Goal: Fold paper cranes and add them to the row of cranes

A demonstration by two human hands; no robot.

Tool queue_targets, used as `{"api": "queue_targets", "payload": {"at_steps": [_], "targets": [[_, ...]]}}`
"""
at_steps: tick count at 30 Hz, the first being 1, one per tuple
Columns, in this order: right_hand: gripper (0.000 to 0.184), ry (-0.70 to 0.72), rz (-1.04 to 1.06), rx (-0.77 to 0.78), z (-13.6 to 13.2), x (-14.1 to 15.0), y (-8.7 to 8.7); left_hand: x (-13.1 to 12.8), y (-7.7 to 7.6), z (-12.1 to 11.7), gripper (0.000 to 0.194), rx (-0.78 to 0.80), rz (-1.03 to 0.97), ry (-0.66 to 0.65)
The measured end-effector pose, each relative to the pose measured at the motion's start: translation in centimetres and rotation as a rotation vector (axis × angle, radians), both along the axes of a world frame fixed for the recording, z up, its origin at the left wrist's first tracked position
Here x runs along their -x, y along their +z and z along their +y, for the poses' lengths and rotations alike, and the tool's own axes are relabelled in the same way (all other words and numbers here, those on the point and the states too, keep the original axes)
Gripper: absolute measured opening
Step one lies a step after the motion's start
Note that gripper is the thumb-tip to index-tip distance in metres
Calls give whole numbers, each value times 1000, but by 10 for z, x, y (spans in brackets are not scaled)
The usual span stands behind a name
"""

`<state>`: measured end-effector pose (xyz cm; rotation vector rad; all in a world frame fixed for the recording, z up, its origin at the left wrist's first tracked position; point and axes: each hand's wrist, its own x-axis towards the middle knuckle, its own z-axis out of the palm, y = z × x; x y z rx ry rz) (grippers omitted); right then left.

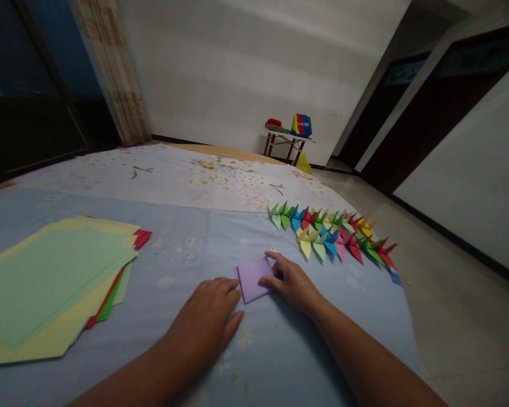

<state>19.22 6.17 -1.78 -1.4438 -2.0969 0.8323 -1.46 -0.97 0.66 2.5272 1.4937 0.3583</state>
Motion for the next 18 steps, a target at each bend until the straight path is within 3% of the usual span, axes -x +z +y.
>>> {"api": "queue_targets", "payload": {"at_steps": [5, 11, 18], "targets": [[62, -7, 97, 61, 0, 0, 2, 15, 7, 7, 29, 50, -21, -172], [77, 15, 293, 204, 0, -3, 0, 17, 8, 7, 28, 14, -7, -223], [71, 48, 134, 115, 1, -1, -1, 16, 16, 5, 29, 9, 31, -247]]}}
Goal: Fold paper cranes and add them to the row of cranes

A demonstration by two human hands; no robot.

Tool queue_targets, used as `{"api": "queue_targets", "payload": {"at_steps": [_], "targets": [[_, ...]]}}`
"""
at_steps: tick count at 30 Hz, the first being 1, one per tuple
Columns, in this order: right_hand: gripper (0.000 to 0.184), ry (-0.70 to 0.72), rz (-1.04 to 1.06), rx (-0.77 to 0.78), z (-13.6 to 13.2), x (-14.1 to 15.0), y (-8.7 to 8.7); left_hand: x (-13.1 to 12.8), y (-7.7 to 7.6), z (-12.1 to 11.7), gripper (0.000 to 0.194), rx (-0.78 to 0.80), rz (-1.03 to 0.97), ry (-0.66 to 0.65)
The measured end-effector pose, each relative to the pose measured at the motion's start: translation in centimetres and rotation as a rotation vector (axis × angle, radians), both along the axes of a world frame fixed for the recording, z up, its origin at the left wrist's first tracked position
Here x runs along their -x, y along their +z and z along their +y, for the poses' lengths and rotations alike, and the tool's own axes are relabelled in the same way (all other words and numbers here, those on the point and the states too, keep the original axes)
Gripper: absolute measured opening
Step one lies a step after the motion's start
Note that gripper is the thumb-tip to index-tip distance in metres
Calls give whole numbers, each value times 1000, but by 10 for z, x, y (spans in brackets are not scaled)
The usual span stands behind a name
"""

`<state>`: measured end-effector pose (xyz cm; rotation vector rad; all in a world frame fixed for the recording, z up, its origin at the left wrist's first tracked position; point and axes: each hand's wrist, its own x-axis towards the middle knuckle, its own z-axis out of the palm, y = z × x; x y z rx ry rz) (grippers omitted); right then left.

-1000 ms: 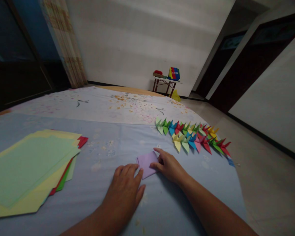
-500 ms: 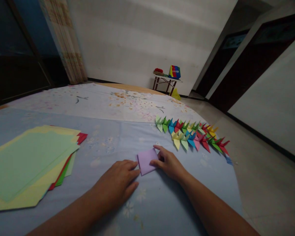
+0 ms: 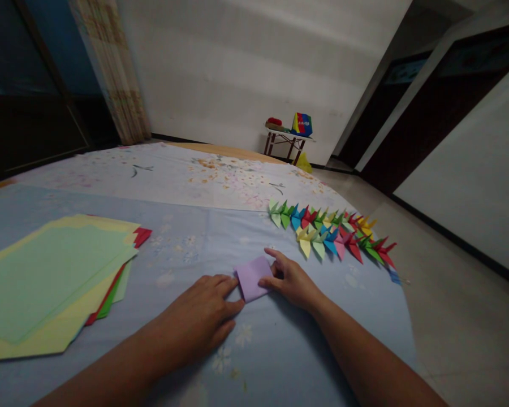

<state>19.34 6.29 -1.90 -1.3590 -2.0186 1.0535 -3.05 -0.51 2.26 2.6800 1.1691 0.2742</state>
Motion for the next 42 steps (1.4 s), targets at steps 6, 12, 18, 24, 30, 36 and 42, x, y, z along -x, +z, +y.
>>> {"api": "queue_targets", "payload": {"at_steps": [6, 12, 18, 24, 30, 36, 42], "targets": [[68, -10, -92, -43, 0, 2, 2, 1, 0, 1, 29, 22, -10, 2], [67, 0, -122, -59, -1, 3, 5, -1, -11, -1, 52, 5, -56, 87], [68, -6, -115, -73, -1, 3, 3, -7, -16, -3, 55, -9, 72, 113], [66, -14, -150, -98, -1, 4, 4, -10, -19, -7, 55, -15, 108, 169], [65, -9, -179, -123, -1, 4, 1, -12, -24, -9, 56, 33, 118, 169], [65, -12, -175, -136, -2, 3, 2, -12, -21, -7, 56, 83, 135, 186], [64, -26, -177, -142, -2, 4, 1, -13, -17, -6, 57, 97, 151, 194]]}}
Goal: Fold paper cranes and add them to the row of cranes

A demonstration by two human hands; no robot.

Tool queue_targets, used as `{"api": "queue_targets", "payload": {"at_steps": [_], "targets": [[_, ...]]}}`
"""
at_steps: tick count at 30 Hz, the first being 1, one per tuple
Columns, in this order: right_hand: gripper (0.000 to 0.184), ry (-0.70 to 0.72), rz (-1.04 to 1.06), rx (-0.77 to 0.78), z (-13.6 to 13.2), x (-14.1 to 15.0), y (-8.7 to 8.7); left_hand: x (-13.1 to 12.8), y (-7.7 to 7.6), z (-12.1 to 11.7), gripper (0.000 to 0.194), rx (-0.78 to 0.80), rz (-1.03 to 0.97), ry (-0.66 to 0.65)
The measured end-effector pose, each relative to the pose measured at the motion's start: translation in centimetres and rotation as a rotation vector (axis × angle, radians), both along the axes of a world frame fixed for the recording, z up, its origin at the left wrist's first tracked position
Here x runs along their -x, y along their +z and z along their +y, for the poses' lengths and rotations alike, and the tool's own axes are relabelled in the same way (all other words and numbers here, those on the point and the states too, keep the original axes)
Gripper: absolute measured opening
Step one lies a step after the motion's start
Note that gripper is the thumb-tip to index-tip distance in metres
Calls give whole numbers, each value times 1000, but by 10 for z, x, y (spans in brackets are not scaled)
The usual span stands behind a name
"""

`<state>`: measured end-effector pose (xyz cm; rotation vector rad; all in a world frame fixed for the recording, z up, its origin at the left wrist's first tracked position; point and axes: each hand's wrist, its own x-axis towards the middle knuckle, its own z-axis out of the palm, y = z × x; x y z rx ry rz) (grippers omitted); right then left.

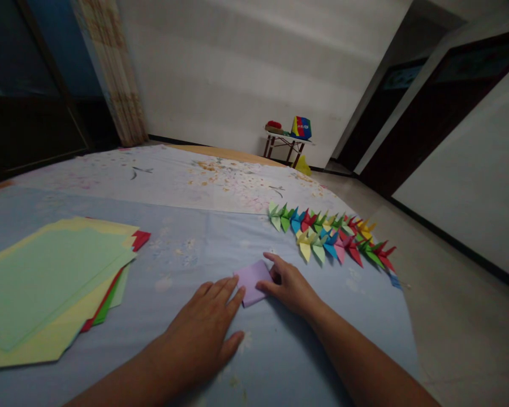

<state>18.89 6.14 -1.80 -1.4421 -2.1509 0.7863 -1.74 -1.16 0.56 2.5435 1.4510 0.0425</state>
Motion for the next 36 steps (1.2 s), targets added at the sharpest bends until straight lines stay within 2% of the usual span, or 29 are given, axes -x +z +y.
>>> {"api": "queue_targets", "payload": {"at_steps": [7, 12, 17, 25, 30, 36], "targets": [[64, -1, -50, -35, 0, 1, -2, 2, -5, 0, 58, -3, -5, -6], [64, -8, -95, -73, -2, 2, 0, 5, 2, 2, 61, 19, 1, -64], [67, -48, -149, -116, -5, 1, 3, 7, 7, 4, 58, 46, 6, -67], [66, -65, -246, -187, -6, 0, 2, 7, 3, 4, 56, 20, 3, -62], [74, -49, -315, -267, -10, -4, 1, 7, 3, 5, 54, 6, 32, -66], [74, -7, -389, -276, -20, 0, 0, 8, -1, 5, 54, -19, 33, -63]]}}
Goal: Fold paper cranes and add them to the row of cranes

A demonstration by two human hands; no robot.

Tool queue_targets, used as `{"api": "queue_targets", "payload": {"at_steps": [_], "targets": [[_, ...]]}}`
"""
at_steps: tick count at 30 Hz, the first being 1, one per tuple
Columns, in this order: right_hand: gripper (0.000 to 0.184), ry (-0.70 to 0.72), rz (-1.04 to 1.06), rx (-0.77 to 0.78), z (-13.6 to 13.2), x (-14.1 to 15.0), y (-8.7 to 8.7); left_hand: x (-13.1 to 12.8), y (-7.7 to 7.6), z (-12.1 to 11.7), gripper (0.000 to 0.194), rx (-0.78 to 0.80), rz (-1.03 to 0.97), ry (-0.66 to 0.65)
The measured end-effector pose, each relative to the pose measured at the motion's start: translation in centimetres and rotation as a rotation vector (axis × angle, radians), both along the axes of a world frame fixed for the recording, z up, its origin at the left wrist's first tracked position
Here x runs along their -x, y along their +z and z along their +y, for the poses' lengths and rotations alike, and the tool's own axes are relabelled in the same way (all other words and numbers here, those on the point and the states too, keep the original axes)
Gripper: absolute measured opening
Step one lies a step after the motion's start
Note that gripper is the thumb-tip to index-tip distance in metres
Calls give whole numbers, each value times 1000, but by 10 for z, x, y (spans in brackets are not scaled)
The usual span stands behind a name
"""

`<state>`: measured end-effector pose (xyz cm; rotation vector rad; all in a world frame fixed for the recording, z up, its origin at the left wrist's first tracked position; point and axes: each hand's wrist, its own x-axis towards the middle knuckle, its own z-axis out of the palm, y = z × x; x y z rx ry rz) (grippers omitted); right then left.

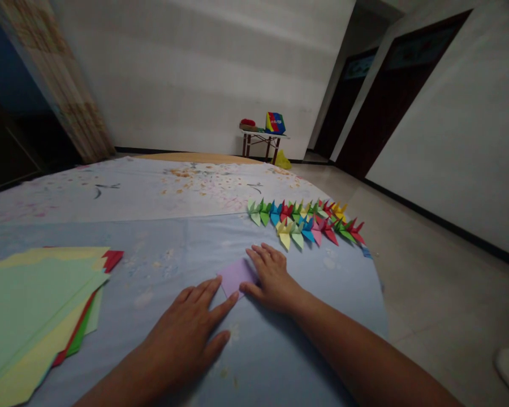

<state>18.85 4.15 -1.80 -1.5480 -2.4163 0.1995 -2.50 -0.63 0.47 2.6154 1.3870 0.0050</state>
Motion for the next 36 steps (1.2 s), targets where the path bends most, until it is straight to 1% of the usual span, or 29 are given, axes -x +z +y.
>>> {"api": "queue_targets", "payload": {"at_steps": [5, 10, 17, 20, 22, 25, 27, 29, 30, 32, 36], "targets": [[70, 15, -7, 3, -5, 5, 3, 0, 2, 0, 53, 20, 2, 0], [76, -25, -23, 40, -3, 2, 6, 0, 5, 1, 53, 21, -18, -7], [79, -101, -41, 89, 5, -19, 7, 1, 0, 2, 53, 15, 2, -8], [78, -137, -39, 95, 10, -30, 9, 1, 1, 2, 54, 20, 11, -15], [74, -137, 0, 70, 11, -34, 10, 0, 4, 2, 53, 27, 11, -13], [64, -110, 98, 18, 8, -25, 11, -1, 6, 1, 52, 21, 13, -15], [68, -45, 125, 7, 4, -13, 10, -2, 6, 1, 51, 7, 12, -19], [73, 10, 96, 40, 1, -1, 7, -3, 4, 1, 52, -2, 5, -17], [71, 13, 82, 61, 0, 2, 6, -3, 3, 1, 52, -2, 2, -14], [76, -9, 64, 105, 2, 4, 5, -3, 4, 1, 51, 5, 0, -8], [80, -67, 47, 175, 9, -10, 7, -1, 9, 2, 50, 38, -8, -14]]}}
